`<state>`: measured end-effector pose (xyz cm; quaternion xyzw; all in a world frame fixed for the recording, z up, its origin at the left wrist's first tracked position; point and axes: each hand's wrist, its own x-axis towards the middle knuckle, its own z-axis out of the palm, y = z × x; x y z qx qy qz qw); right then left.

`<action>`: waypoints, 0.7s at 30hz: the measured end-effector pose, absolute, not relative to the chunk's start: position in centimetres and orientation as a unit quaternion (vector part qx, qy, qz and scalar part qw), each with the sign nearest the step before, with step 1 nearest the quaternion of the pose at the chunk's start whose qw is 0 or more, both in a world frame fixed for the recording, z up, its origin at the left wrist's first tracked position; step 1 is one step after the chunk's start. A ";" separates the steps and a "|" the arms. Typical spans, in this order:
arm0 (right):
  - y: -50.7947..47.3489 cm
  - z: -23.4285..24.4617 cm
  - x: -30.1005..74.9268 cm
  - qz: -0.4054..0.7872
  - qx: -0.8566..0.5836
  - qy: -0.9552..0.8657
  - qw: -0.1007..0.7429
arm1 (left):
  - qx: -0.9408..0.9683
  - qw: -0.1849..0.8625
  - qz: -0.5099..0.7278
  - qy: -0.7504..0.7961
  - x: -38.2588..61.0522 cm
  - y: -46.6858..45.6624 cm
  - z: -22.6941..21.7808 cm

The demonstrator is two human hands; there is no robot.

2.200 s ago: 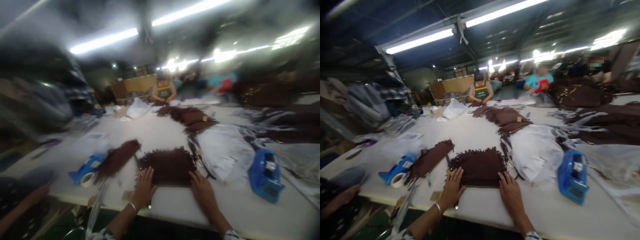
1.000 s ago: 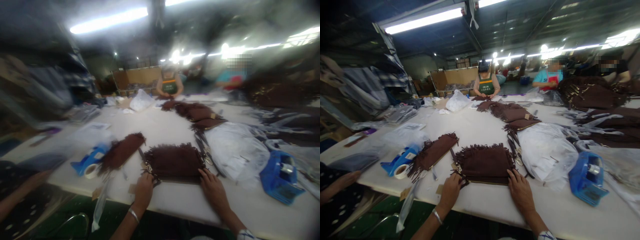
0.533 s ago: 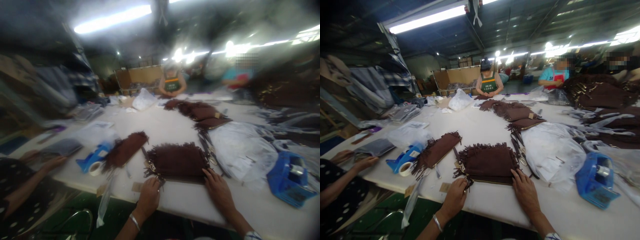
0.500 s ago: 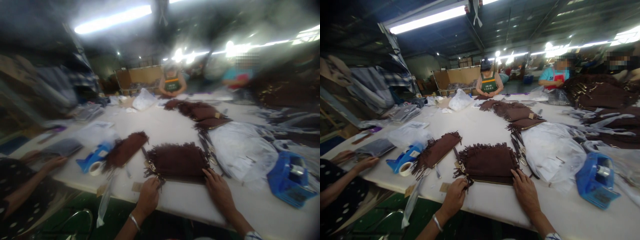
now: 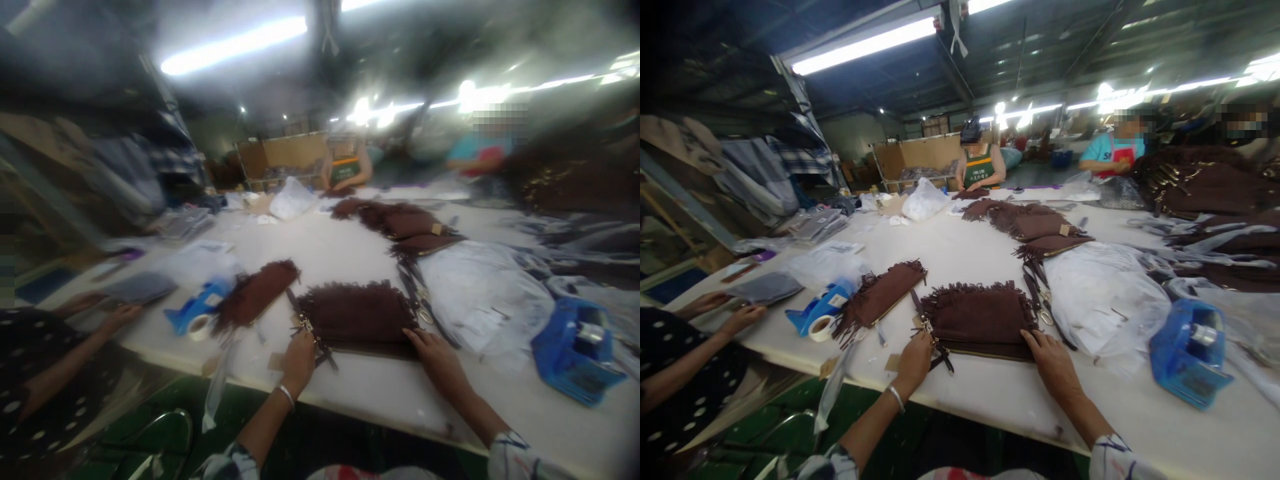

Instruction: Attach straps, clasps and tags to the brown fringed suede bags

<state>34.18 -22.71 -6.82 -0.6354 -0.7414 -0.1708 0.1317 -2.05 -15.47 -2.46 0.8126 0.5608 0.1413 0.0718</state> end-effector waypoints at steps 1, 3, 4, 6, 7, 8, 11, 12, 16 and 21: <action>-22.7 -6.3 34.5 -0.171 -0.630 -0.746 0.131 | 0.815 0.072 0.139 0.557 -2.0 -15.5 -2.1; -22.8 -5.4 35.0 -0.171 -0.627 -0.747 0.137 | 0.819 0.068 0.133 0.554 -2.0 -15.8 -1.4; -22.8 -5.0 35.4 -0.172 -0.629 -0.745 0.143 | 0.822 0.063 0.131 0.551 -1.8 -16.2 -1.1; -22.8 -4.6 36.1 -0.175 -0.637 -0.734 0.156 | 0.833 0.049 0.129 0.536 -1.4 -17.2 -0.7; -22.7 -4.5 36.5 -0.176 -0.644 -0.727 0.161 | 0.843 0.044 0.127 0.522 -1.2 -17.7 -0.5; -22.7 -4.6 36.9 -0.175 -0.650 -0.722 0.162 | 0.854 0.046 0.124 0.504 -0.9 -18.2 -0.5; -22.7 -4.6 37.4 -0.162 -0.668 -0.712 0.143 | 0.878 0.106 0.110 0.454 -0.9 -19.1 -0.4; -22.8 -4.5 37.3 -0.161 -0.673 -0.710 0.134 | 0.876 0.133 0.112 0.450 -1.2 -19.1 -0.4; -23.3 -2.8 33.7 -0.174 -0.667 -0.709 0.149 | 0.835 0.154 0.172 0.499 -2.7 -18.2 -0.1; -23.3 -1.6 25.5 -0.112 -0.559 -0.802 0.179 | 0.888 0.083 0.128 0.435 -2.4 -16.5 0.1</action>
